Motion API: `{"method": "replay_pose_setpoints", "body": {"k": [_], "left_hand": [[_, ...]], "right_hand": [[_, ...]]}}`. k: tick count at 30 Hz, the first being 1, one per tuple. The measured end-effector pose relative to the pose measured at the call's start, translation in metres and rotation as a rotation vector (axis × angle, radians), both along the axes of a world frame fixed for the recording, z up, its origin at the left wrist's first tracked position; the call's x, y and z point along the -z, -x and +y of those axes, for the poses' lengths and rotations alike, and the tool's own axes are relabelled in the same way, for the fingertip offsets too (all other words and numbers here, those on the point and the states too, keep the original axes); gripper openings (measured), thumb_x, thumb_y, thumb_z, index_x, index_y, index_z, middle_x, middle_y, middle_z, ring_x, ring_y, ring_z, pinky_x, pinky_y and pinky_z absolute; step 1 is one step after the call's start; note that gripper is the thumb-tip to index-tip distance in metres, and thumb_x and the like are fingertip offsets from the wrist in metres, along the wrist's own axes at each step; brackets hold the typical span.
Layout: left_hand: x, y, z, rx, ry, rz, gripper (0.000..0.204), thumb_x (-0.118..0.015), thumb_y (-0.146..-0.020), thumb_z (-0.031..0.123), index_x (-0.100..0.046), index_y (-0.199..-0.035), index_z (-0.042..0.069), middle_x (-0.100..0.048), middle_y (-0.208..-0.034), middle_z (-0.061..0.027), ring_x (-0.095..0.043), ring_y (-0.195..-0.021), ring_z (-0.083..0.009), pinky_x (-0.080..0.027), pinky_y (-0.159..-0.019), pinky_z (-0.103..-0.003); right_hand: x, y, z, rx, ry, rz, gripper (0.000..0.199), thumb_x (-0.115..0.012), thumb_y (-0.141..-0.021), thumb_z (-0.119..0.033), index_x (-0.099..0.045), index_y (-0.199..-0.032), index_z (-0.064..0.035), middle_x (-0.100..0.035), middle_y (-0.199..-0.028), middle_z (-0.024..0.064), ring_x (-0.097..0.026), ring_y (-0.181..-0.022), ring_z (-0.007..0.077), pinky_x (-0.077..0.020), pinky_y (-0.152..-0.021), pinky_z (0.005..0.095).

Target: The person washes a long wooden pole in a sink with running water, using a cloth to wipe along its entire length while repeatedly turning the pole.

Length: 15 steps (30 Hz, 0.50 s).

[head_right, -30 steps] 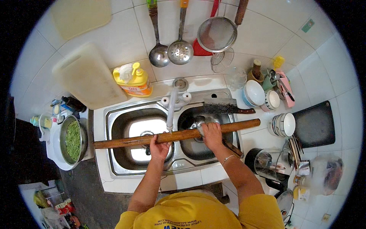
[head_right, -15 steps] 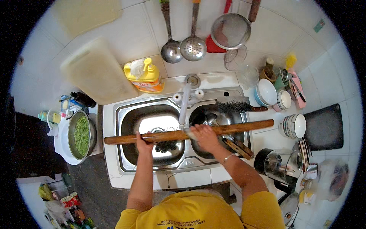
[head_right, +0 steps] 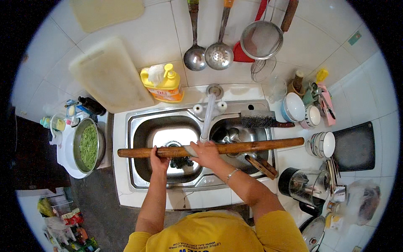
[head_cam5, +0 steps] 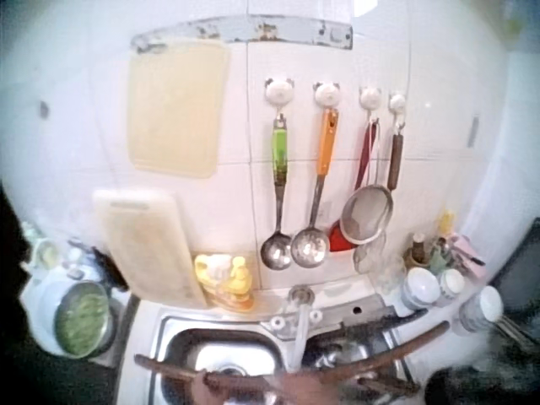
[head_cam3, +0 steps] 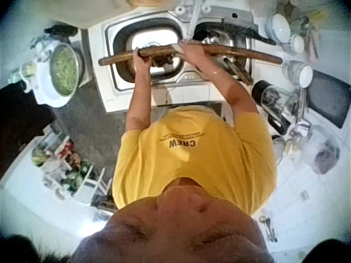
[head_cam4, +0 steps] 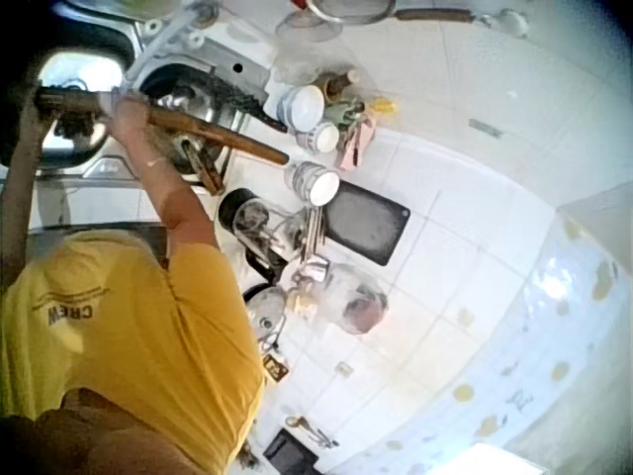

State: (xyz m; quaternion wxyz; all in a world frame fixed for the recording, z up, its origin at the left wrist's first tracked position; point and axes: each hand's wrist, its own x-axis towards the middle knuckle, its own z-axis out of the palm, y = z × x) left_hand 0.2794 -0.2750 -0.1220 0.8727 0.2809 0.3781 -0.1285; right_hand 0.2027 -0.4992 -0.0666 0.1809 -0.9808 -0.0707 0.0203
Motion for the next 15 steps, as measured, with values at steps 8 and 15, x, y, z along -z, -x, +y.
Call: {"method": "replay_pose_setpoints", "body": {"k": [8,15], "left_hand": [[0.010,0.007,-0.007,-0.082,0.148,-0.066,0.017,-0.057,-0.085,0.021,-0.055,-0.093,0.006,-0.062,-0.092,-0.0118,-0.060,-0.095,-0.0281,-0.049,-0.088,-0.043],[0.010,0.007,0.003,0.025,0.158,-0.102,0.020,-0.057,-0.085,0.026,-0.057,-0.092,0.007,-0.063,-0.095,-0.0091,-0.059,-0.095,-0.0256,-0.048,-0.087,-0.040]], "right_hand": [[-0.006,0.000,0.003,-0.008,0.175,0.065,0.037,-0.065,-0.075,-0.024,-0.056,-0.107,-0.0074,-0.060,-0.089,0.0112,-0.060,-0.087,0.0278,-0.0465,-0.074,0.0418],[-0.013,-0.029,0.060,-0.155,-0.090,-0.028,0.042,-0.064,-0.077,-0.026,-0.053,-0.113,-0.0067,-0.060,-0.101,0.0106,-0.057,-0.097,0.0266,-0.0431,-0.086,0.0417]]}}
